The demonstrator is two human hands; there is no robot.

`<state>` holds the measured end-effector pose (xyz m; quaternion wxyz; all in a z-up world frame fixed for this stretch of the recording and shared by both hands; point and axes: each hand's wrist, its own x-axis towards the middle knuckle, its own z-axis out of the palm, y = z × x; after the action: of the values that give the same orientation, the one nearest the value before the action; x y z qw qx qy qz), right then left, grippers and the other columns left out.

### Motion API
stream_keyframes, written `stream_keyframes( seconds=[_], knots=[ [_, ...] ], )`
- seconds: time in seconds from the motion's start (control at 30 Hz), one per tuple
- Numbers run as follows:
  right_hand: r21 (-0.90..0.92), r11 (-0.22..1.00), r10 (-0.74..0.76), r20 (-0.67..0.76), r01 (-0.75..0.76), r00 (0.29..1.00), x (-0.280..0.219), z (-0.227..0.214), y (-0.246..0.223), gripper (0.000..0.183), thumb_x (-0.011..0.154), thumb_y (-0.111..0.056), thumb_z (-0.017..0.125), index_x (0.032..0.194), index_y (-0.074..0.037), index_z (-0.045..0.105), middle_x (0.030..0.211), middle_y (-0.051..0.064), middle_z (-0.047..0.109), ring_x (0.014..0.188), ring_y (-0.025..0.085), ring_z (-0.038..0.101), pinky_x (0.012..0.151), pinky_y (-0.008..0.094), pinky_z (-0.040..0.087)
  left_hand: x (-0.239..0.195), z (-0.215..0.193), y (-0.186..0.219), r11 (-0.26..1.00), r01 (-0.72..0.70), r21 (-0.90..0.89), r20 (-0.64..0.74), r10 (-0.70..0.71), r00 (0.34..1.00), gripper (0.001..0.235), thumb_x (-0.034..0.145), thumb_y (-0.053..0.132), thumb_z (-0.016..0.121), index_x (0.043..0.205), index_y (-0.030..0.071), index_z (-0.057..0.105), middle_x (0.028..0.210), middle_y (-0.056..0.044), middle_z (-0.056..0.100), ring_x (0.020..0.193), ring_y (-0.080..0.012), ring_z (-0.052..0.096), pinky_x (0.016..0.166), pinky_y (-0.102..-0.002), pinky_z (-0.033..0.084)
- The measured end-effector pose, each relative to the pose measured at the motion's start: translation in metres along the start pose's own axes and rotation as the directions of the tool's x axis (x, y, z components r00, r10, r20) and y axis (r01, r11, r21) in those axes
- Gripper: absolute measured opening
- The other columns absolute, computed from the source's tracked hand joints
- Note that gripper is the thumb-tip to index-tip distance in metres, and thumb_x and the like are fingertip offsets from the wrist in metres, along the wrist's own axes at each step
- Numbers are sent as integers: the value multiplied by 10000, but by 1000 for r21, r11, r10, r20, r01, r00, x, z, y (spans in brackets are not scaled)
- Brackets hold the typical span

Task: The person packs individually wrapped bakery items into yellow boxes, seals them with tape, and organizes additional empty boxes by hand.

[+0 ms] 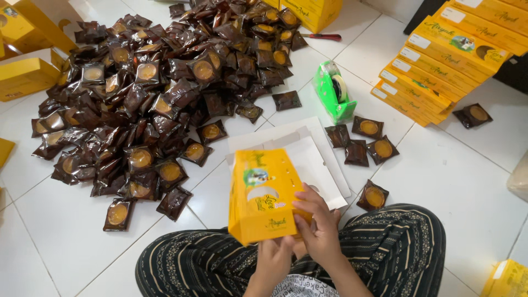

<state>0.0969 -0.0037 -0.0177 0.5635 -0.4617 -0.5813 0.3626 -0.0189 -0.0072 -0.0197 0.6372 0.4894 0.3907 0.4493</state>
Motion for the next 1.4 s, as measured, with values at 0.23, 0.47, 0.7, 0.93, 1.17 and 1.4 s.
stream_keyframes(
  seconds=[0.23,0.47,0.7,0.93,1.17,1.4],
  knots=[
    [-268,961,-63,27,68,998,3,-11,5,297,860,-211,477,1138,-108,499,1150,58,500,866,160,551,827,299,455,5,-20,28,802,-123,584,44,121,992,130,811,77,465,939,86,485,777,-64,474,622,-175,431,519,-278,368],
    [11,882,470,74,-472,880,-2,-30,27,430,709,-181,687,1085,-73,509,910,34,505,787,129,496,748,230,440,0,-32,29,819,-116,562,137,46,990,158,726,39,512,842,124,576,861,-17,659,817,-158,640,735,-245,496],
    [-89,847,530,69,-524,845,2,-27,21,232,743,-188,653,965,-120,649,798,2,568,745,113,541,690,226,456,2,-37,38,835,-274,478,276,153,949,127,760,90,655,735,140,541,1098,-69,498,1083,-225,532,880,-317,396],
    [-299,947,-18,309,115,951,5,-21,-20,203,838,-249,439,870,-108,582,879,29,591,724,148,571,669,267,417,3,-34,35,878,127,462,6,-146,989,95,722,102,668,720,107,573,642,40,586,584,-60,506,542,-193,408],
    [-472,697,-414,351,541,840,12,-25,-14,104,782,-1,549,828,-90,519,864,39,579,729,195,560,631,294,467,9,-27,52,823,127,553,126,-234,964,432,789,246,599,1205,144,537,828,-15,518,757,-102,565,760,-205,511],
    [-405,775,-443,199,486,874,8,-24,0,160,795,-22,583,896,-143,611,966,59,581,808,192,566,684,285,476,9,-19,49,871,184,456,-28,-192,981,161,796,157,606,911,151,718,737,24,523,573,-78,480,558,-199,396]
  ],
)
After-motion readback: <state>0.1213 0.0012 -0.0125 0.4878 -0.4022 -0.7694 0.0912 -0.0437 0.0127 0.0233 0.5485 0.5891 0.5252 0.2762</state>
